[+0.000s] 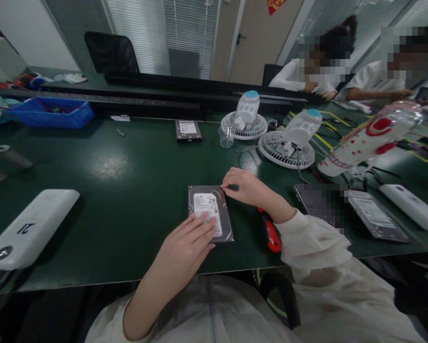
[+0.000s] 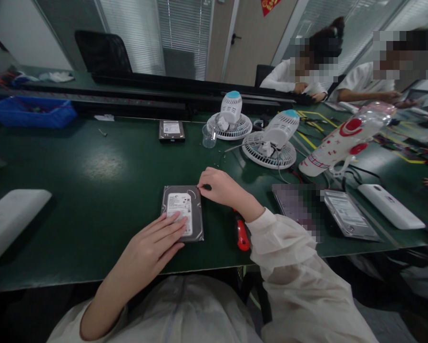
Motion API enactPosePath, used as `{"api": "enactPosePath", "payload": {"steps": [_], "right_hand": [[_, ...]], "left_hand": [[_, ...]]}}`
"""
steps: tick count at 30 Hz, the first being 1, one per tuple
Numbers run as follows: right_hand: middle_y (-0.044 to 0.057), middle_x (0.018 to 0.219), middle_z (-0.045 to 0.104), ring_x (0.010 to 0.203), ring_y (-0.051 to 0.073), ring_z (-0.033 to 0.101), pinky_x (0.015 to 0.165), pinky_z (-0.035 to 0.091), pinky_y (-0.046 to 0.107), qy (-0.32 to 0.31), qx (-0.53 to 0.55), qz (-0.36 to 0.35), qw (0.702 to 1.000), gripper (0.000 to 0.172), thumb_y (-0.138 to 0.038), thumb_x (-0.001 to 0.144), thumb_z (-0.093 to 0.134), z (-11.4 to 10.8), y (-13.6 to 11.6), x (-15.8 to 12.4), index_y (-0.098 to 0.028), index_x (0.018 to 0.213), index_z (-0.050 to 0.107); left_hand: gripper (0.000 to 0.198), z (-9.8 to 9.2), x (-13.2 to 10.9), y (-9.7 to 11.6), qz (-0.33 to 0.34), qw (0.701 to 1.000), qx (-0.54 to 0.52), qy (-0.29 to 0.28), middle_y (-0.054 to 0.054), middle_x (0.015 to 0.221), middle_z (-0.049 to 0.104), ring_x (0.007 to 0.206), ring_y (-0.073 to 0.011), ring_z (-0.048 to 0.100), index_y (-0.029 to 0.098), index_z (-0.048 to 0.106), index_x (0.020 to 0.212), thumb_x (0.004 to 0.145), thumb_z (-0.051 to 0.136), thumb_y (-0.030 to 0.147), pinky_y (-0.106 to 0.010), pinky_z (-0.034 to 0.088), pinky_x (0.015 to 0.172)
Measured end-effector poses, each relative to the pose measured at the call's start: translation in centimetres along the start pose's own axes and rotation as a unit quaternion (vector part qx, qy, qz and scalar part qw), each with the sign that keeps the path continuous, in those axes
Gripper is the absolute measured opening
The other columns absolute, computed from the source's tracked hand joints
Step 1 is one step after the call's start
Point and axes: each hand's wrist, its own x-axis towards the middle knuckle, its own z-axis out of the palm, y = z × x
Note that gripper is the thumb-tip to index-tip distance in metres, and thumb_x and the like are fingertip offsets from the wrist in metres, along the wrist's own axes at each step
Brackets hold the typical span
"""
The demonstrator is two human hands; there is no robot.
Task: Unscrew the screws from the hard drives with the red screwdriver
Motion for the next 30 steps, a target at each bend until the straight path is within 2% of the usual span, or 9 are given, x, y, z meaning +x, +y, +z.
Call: {"api": "enactPosePath", "payload": {"steps": [15, 18, 20, 22, 25, 28, 30], "right_hand": [[0.011, 0.088, 0.075, 0.086, 0.022, 0.065, 0.080, 0.052, 0.036, -0.001, 0.007, -0.006, 1.000, 0.020, -0.019, 0.093, 0.059, 0.0, 0.0, -0.1, -0.012, 0.084, 0.075], [0.010, 0.087, 0.076, 0.086, 0.020, 0.066, 0.083, 0.052, 0.035, 0.019, 0.013, 0.000, 1.000, 0.018, -0.019, 0.091, 0.059, -0.7, 0.1, 0.0, -0.013, 0.084, 0.074], [0.009, 0.087, 0.076, 0.082, 0.019, 0.066, 0.080, 0.051, 0.033, 0.049, 0.007, 0.041, 0.998, 0.017, -0.021, 0.090, 0.059, -2.1, -0.3, -0.2, -0.014, 0.085, 0.074], [0.006, 0.085, 0.075, 0.075, 0.017, 0.066, 0.073, 0.048, 0.031, 0.059, -0.020, 0.159, 0.985, 0.017, -0.024, 0.090, 0.059, -3.9, -1.5, -0.9, -0.016, 0.090, 0.074], [0.007, 0.088, 0.074, 0.079, 0.023, 0.069, 0.070, 0.045, 0.033, -0.005, -0.129, 0.323, 0.938, 0.030, -0.044, 0.097, 0.055, -5.7, -4.9, -3.6, -0.017, 0.093, 0.069], [0.012, 0.095, 0.073, 0.089, 0.034, 0.074, 0.066, 0.045, 0.036, -0.031, -0.248, 0.416, 0.874, 0.042, -0.058, 0.094, 0.058, -5.0, -9.0, -7.2, -0.016, 0.099, 0.059], [0.011, 0.091, 0.071, 0.089, 0.035, 0.076, 0.062, 0.046, 0.035, -0.051, -0.248, 0.447, 0.858, 0.046, -0.063, 0.093, 0.057, -3.3, -11.1, -9.2, -0.017, 0.100, 0.053]], "left_hand": [[0.028, 0.0, 0.0, 0.0, 0.007, 1.000, 0.012, -0.001, -0.011, 0.134, 0.072, 0.131, -0.0256, 0.064, 0.009, 0.069, 0.124, 0.102, 0.055, 0.018, -0.046, 0.055, 0.111], [0.027, 0.1, 0.0, 0.0, 0.005, 1.000, 0.010, 0.001, -0.011, 0.134, 0.072, 0.131, -0.0252, 0.064, 0.010, 0.069, 0.124, 0.102, 0.054, 0.018, -0.046, 0.055, 0.112], [0.027, 0.1, -0.1, 0.0, 0.003, 1.000, 0.004, -0.001, -0.010, 0.135, 0.071, 0.131, -0.0252, 0.064, 0.011, 0.069, 0.124, 0.102, 0.054, 0.018, -0.047, 0.054, 0.112], [0.028, 0.1, -0.1, 0.0, -0.002, 1.000, -0.003, -0.001, -0.010, 0.135, 0.071, 0.132, -0.0252, 0.064, 0.011, 0.069, 0.125, 0.102, 0.055, 0.018, -0.047, 0.054, 0.112], [0.029, 0.1, -0.2, 0.0, -0.005, 1.000, -0.010, 0.000, -0.011, 0.136, 0.071, 0.133, -0.0249, 0.062, 0.011, 0.068, 0.127, 0.101, 0.057, 0.017, -0.047, 0.053, 0.113], [0.030, 0.2, -0.2, 0.0, -0.007, 1.000, -0.011, -0.001, -0.011, 0.137, 0.070, 0.134, -0.0247, 0.061, 0.011, 0.067, 0.128, 0.101, 0.057, 0.018, -0.047, 0.052, 0.114], [0.030, 0.2, -0.2, 0.0, -0.006, 1.000, -0.006, -0.004, -0.011, 0.137, 0.070, 0.134, -0.0246, 0.062, 0.012, 0.067, 0.128, 0.102, 0.055, 0.019, -0.047, 0.052, 0.114]]}}
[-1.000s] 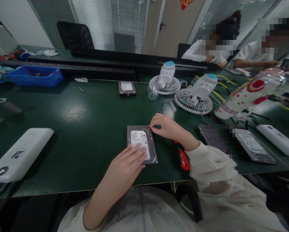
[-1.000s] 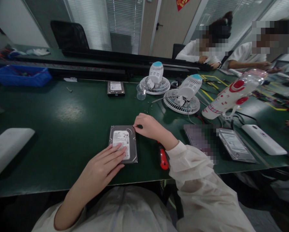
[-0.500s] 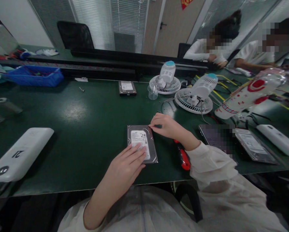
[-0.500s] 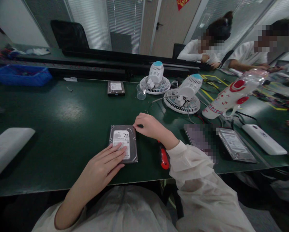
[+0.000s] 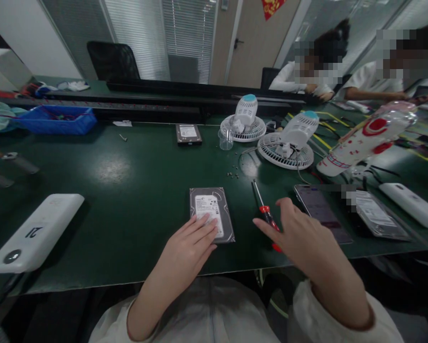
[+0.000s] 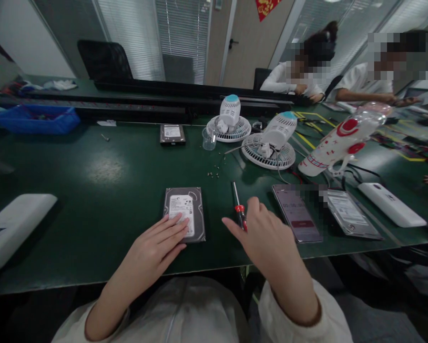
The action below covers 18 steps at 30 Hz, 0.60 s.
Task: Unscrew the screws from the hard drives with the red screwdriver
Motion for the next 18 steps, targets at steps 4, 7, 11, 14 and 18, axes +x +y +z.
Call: {"api": "enactPosePath", "payload": {"steps": [4, 7, 11, 14, 18], "right_hand": [[0.014, 0.100, 0.068, 0.090, 0.035, 0.076, 0.059, 0.050, 0.036, 0.000, 0.046, -0.008, 0.999, 0.045, -0.060, 0.089, 0.065, 3.0, -1.2, -2.8, -0.021, 0.098, 0.045], [0.013, 0.098, 0.069, 0.084, 0.036, 0.076, 0.054, 0.044, 0.035, 0.003, 0.093, 0.064, 0.994, 0.035, -0.051, 0.094, 0.060, 4.0, -1.4, -2.7, -0.023, 0.094, 0.039], [0.009, 0.082, 0.070, 0.075, 0.033, 0.073, 0.059, 0.044, 0.036, 0.037, 0.173, 0.137, 0.975, 0.028, -0.044, 0.092, 0.060, 4.3, 0.0, -1.9, -0.025, 0.089, 0.040], [0.005, 0.076, 0.067, 0.073, 0.030, 0.070, 0.064, 0.049, 0.038, 0.160, 0.266, 0.181, 0.933, 0.030, -0.046, 0.084, 0.068, 4.1, 1.7, -1.8, -0.024, 0.089, 0.049], [-0.001, 0.075, 0.063, 0.050, 0.019, 0.063, 0.046, 0.048, 0.032, 0.308, 0.433, 0.206, 0.822, 0.045, -0.053, 0.076, 0.076, 2.7, 3.0, -1.6, -0.024, 0.101, 0.051]], "left_hand": [[0.030, 0.0, 0.0, -0.1, 0.007, 1.000, 0.010, -0.007, -0.011, 0.136, 0.070, 0.133, -0.0254, 0.063, 0.011, 0.067, 0.128, 0.103, 0.053, 0.019, -0.048, 0.054, 0.112], [0.031, 0.0, -0.1, -0.2, 0.014, 1.000, 0.014, -0.006, -0.013, 0.137, 0.070, 0.133, -0.0271, 0.063, 0.009, 0.067, 0.129, 0.103, 0.053, 0.019, -0.050, 0.054, 0.111], [0.030, 0.0, -0.1, -0.2, 0.022, 1.000, 0.020, -0.003, -0.013, 0.136, 0.070, 0.132, -0.0278, 0.063, 0.009, 0.067, 0.128, 0.102, 0.053, 0.017, -0.052, 0.054, 0.111], [0.029, 0.0, -0.1, -0.2, 0.030, 0.999, 0.024, 0.000, -0.013, 0.134, 0.071, 0.129, -0.0279, 0.065, 0.009, 0.068, 0.126, 0.102, 0.053, 0.016, -0.051, 0.056, 0.109], [0.026, 0.1, 0.0, -0.4, 0.040, 0.999, 0.018, 0.019, -0.013, 0.130, 0.074, 0.125, -0.0279, 0.068, 0.009, 0.070, 0.121, 0.102, 0.053, 0.015, -0.051, 0.059, 0.105]]}}
